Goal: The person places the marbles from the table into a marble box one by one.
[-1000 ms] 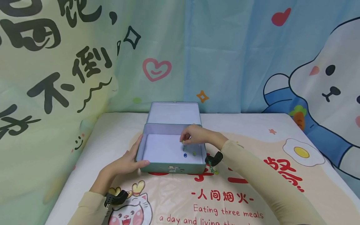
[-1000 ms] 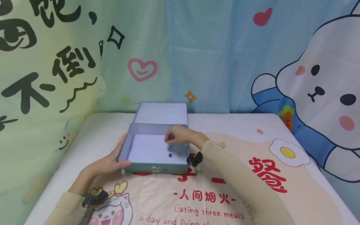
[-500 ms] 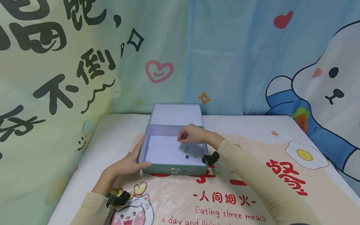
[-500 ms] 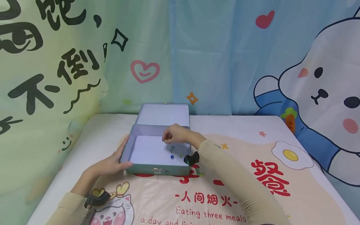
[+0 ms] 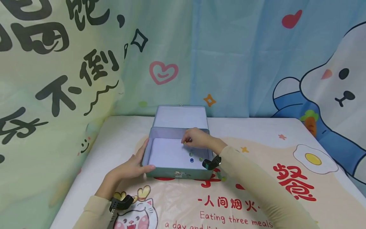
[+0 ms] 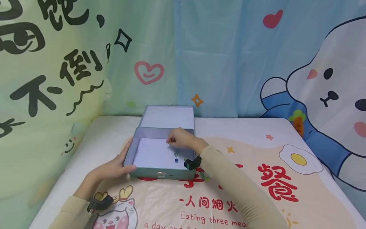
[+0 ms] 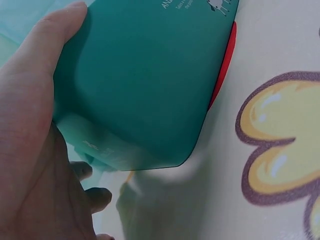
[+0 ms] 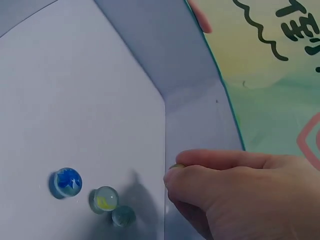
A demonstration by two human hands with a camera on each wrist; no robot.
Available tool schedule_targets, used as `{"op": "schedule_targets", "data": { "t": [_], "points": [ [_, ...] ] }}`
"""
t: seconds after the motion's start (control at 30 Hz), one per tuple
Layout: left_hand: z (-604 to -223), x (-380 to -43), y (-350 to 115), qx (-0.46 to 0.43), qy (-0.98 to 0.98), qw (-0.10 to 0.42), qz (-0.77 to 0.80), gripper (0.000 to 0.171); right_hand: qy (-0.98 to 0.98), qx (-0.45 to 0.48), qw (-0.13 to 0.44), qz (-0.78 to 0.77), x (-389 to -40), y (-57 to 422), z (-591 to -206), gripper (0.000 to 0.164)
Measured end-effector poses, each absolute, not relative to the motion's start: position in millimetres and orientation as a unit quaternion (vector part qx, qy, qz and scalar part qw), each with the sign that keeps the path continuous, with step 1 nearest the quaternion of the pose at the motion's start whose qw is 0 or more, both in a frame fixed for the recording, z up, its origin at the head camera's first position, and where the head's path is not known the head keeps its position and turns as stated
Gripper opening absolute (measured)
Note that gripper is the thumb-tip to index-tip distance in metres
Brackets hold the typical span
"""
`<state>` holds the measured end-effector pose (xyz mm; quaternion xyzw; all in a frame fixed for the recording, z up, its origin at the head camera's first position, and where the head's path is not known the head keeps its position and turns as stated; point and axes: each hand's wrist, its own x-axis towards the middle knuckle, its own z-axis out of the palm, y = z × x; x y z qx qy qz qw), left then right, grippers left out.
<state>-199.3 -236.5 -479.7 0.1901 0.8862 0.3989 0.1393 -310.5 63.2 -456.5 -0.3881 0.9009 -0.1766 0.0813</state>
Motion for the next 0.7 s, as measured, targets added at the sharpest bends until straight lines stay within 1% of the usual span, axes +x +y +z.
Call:
{"op": "schedule_targets", "data": {
  "t": [0.7],
  "points": [
    [-477.8,-198.4,-236.7,0.188,0.886,0.140,0.401,0.102,0.899,-0.427,0.052,-0.085,-305.6,61.9,-460.3,0.012]
  ]
}}
